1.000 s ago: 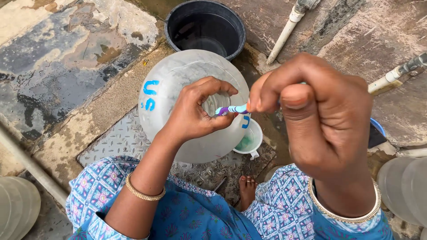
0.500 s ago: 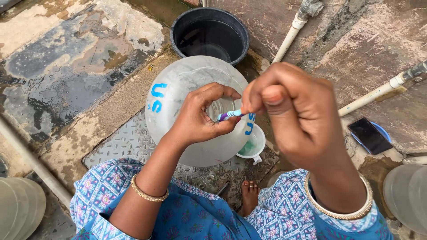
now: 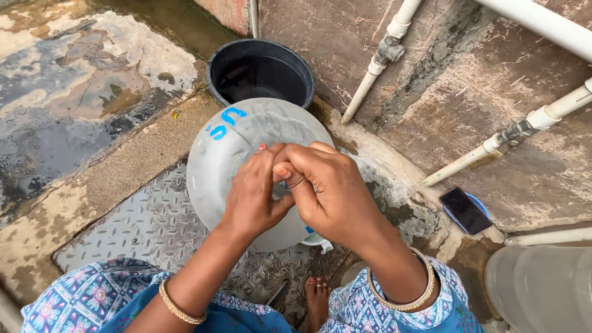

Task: Cleaning the opening and inside of a large plastic water bottle using a toothbrush and soapy water.

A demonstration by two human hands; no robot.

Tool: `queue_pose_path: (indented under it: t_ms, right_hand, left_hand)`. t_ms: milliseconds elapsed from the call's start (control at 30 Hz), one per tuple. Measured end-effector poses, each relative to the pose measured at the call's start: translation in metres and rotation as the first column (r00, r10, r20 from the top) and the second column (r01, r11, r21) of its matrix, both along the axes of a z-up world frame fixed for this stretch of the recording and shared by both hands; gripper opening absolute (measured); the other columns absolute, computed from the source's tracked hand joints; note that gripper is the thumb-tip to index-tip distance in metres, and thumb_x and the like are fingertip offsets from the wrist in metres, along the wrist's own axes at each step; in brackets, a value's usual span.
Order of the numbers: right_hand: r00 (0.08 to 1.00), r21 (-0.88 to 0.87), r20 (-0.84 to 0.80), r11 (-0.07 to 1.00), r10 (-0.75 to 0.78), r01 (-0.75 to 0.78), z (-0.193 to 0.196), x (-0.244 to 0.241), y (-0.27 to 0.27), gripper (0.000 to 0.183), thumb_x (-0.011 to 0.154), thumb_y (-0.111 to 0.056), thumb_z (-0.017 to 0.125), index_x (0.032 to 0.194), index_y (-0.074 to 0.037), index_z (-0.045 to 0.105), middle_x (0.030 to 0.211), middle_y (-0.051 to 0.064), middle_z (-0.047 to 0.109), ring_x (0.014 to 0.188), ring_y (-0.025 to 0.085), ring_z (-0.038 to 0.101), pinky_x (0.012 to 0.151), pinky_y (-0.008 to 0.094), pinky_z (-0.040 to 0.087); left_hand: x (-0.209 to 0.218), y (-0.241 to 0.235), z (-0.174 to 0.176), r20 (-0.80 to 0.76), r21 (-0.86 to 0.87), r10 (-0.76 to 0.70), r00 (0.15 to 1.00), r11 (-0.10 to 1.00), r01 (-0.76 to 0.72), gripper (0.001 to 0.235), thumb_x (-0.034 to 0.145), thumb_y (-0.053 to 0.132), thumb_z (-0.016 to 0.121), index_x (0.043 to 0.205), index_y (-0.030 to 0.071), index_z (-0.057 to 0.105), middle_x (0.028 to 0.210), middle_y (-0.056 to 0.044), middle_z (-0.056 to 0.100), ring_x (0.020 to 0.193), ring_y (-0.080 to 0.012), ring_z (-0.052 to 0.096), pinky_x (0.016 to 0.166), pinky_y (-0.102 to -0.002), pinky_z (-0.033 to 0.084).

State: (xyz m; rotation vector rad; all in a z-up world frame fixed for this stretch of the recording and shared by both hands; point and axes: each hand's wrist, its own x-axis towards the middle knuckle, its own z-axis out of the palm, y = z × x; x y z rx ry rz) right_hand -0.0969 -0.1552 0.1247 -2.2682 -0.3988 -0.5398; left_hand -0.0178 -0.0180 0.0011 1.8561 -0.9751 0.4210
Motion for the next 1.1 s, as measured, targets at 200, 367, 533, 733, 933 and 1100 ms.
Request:
queue_pose_path:
  t_ms: [200,367,533,733,933,1100]
  right_hand:
    - [0.999,0.001,-0.045,1.0,0.008,-0.008,-0.005,0.007,-0.004,0.019,0.106,-0.015,0.056,0.093,-0.004,0.065,0.084,0.008,0.07,0.08,0.025,0.067,0.073,0.036,0.052]
    - [0.993,0.119,-0.108,0.992,0.044,-0.031,-0.014,0.007,0.001,0.018,0.107,-0.019,0.057,0.101,-0.004,0.066,0.089,0.01,0.072,0.082,0.026,0.073,0.071,0.036,0.055]
    - [0.997,0.036,-0.041,0.997,0.066,-0.064,-0.029,0.009,0.006,0.016,0.106,-0.021,0.06,0.105,-0.007,0.067,0.088,0.009,0.071,0.084,0.027,0.073,0.076,0.038,0.053]
    - [0.986,0.157,-0.013,0.974,0.165,-0.161,0.056,-0.045,0.011,0.012,0.105,-0.019,0.06,0.103,-0.01,0.067,0.093,0.004,0.071,0.084,0.021,0.07,0.075,0.032,0.05]
    - [0.994,0.106,0.034,0.989,0.104,-0.107,-0.016,-0.008,0.001,0.007,0.107,-0.015,0.062,0.106,-0.009,0.067,0.095,0.002,0.071,0.084,0.018,0.069,0.077,0.029,0.05]
    - [0.99,0.118,0.049,0.983,0.134,-0.139,0.03,-0.04,0.006,0.006,0.106,-0.014,0.064,0.105,-0.009,0.065,0.092,0.002,0.07,0.082,0.019,0.068,0.077,0.03,0.048]
  left_hand:
    - [0.004,0.031,0.04,-0.157,0.171,-0.108,0.982,0.976,0.135,0.071,0.065,0.012,0.08,0.128,0.004,0.049,0.118,-0.019,0.066,0.111,-0.0439,0.063,0.094,-0.048,0.052]
    - [-0.005,0.031,0.05,-0.256,0.18,-0.212,0.943,0.948,0.262,0.075,0.06,0.019,0.086,0.125,0.004,0.051,0.105,-0.017,0.07,0.096,-0.0394,0.071,0.076,-0.044,0.056]
    - [-0.01,0.027,0.02,-0.145,-0.023,-0.104,0.984,0.995,0.101,0.047,0.074,0.026,0.084,0.109,0.005,0.059,0.101,-0.011,0.07,0.092,-0.0261,0.075,0.079,-0.036,0.058]
    - [-0.007,0.022,0.043,-0.11,0.021,-0.173,0.979,0.984,0.176,0.034,0.073,0.018,0.083,0.099,0.003,0.066,0.099,-0.01,0.071,0.092,-0.0254,0.073,0.078,-0.036,0.057]
    - [-0.005,0.023,0.007,-0.235,0.034,-0.071,0.969,0.996,0.081,0.039,0.075,0.026,0.081,0.104,0.004,0.065,0.098,-0.008,0.072,0.091,-0.0202,0.075,0.077,-0.034,0.058]
    - [-0.005,0.019,0.044,-0.206,0.062,-0.034,0.978,0.997,0.047,0.041,0.074,0.023,0.081,0.109,0.006,0.068,0.104,-0.009,0.073,0.095,-0.021,0.074,0.08,-0.034,0.058]
